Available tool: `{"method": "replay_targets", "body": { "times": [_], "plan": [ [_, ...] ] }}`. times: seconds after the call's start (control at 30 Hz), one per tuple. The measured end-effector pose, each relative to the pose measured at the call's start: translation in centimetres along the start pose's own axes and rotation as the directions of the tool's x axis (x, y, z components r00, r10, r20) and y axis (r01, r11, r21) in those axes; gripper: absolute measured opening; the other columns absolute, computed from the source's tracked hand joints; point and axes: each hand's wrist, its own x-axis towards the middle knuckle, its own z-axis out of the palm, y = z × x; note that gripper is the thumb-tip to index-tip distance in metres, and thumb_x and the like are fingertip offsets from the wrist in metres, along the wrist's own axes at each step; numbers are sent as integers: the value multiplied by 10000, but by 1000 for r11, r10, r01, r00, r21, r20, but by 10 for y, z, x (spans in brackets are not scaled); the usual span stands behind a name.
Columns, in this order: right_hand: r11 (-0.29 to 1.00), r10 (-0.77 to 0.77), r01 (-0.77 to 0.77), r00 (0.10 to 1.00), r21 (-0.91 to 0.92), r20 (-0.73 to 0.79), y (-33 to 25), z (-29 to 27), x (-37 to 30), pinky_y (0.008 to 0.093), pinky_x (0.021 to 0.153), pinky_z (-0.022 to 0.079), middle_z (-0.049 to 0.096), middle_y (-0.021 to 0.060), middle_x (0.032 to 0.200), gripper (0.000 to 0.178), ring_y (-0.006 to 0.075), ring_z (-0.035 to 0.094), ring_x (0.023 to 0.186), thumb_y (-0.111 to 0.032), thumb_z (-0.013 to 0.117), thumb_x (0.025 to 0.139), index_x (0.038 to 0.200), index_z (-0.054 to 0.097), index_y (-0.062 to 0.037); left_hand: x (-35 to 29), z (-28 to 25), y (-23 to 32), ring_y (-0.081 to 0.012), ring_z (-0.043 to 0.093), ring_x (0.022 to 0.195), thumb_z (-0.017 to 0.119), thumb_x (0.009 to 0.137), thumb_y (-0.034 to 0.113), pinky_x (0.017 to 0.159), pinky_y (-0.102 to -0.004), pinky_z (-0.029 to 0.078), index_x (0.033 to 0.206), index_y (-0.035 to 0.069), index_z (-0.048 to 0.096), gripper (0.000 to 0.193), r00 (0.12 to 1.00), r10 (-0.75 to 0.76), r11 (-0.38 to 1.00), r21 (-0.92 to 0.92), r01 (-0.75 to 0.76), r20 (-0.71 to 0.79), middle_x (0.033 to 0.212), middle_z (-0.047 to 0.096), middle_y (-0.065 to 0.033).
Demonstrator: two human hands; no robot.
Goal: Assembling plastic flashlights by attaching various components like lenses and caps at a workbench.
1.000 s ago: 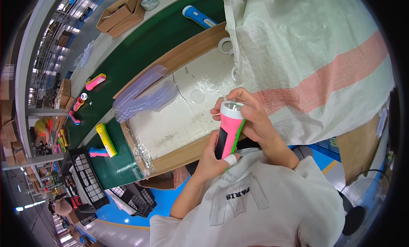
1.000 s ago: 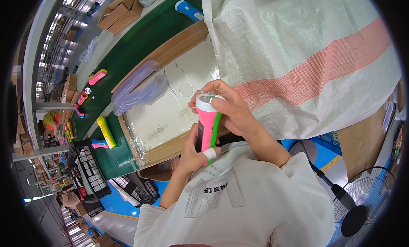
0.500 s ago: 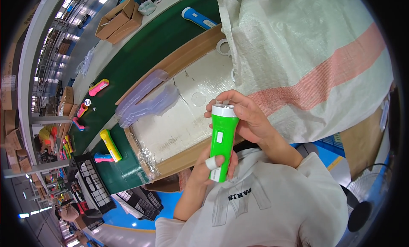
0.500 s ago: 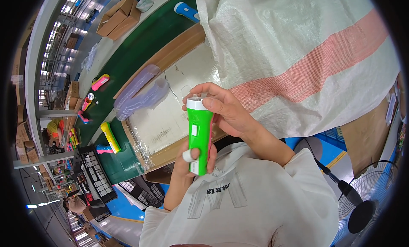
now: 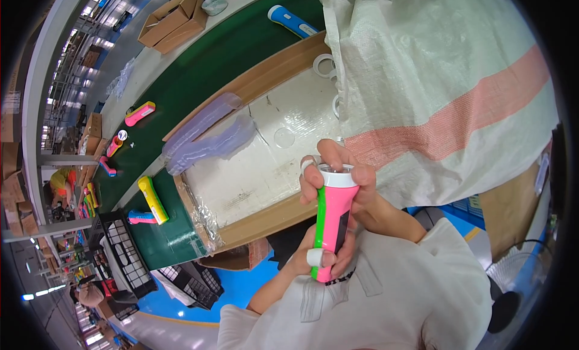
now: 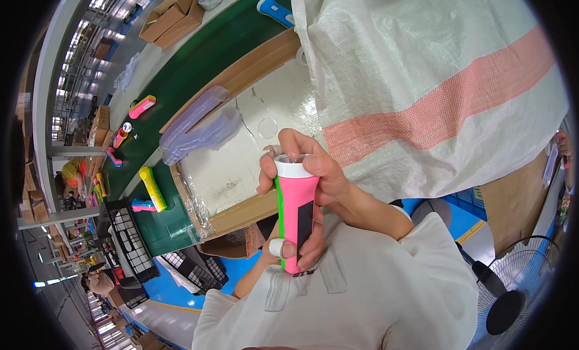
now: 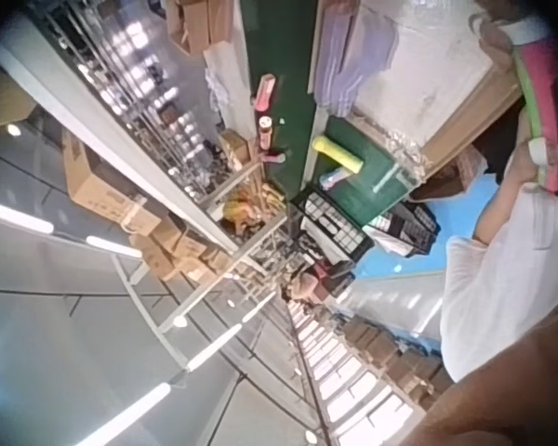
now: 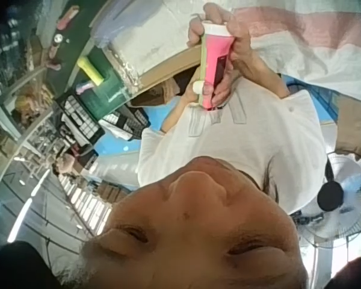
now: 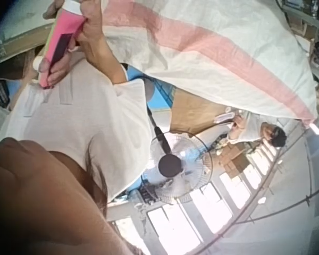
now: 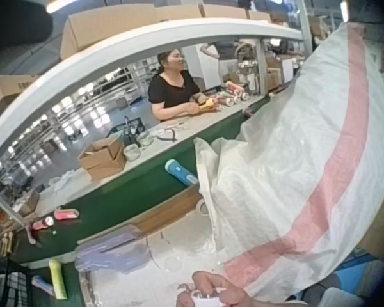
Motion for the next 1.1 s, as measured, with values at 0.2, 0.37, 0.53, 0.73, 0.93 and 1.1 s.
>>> {"method": "replay_targets", "body": {
  "times": [0.2, 0.37, 0.53, 0.73, 0.93, 1.1],
  "plan": [
    [788, -132, 20, 982, -615, -136, -22, 6, -15, 412, 876, 529, 567, 176, 1010, 284, 279, 619, 971, -216, 684, 811, 869, 427, -109, 5, -6, 18, -311, 643, 791, 714, 761, 125, 686, -364, 518, 1247, -4, 436, 575, 873, 459, 110, 986, 128, -164, 963, 617, -171],
    [716, -235, -41, 926, -697, -296, -21, 7, -16, 364, 814, 535, 573, 159, 1021, 271, 229, 632, 929, -191, 676, 832, 905, 440, -80, 18, -17, 22, -320, 641, 849, 727, 745, 105, 738, -384, 508, 1241, 9, 438, 582, 822, 559, -70, 982, 176, -107, 973, 618, -163],
    [907, -33, -90, 959, -411, -282, -33, -8, -12, 386, 905, 498, 568, 177, 1144, 375, 268, 589, 1055, -308, 641, 891, 1109, 515, -31, 14, -14, 38, -195, 595, 718, 728, 748, 102, 634, -304, 508, 1232, 11, 438, 572, 849, 324, 493, 840, 225, -418, 1005, 550, -99],
    [882, 36, -162, 960, -443, -279, -32, -8, -13, 365, 930, 475, 567, 187, 1205, 470, 238, 560, 1111, -379, 558, 935, 1214, 515, -3, 9, -20, 39, -174, 583, 720, 703, 753, 106, 540, -274, 506, 1298, 11, 417, 623, 940, 100, 959, 284, -4, -327, 984, 536, -105],
    [115, -156, -214, 961, -970, -230, -29, 1, 11, 348, 748, 486, 655, 110, 926, 315, 218, 636, 876, -292, 504, 958, 1077, 602, -18, 5, -5, 68, -322, 585, 785, 775, 687, 164, 626, -412, 489, 1338, 33, 428, 749, 877, 456, -683, 691, 238, 149, 924, 584, -135],
    [-388, -83, -87, 995, -918, -59, -12, -10, 45, 436, 643, 461, 596, 206, 766, 294, 376, 587, 745, -254, 481, 941, 848, 593, 1, -8, -4, 103, -304, 605, 709, 770, 676, 164, 562, -427, 494, 1287, 34, 459, 698, 871, 488, -779, 475, 409, 51, 854, 587, -125]
  ]
}}
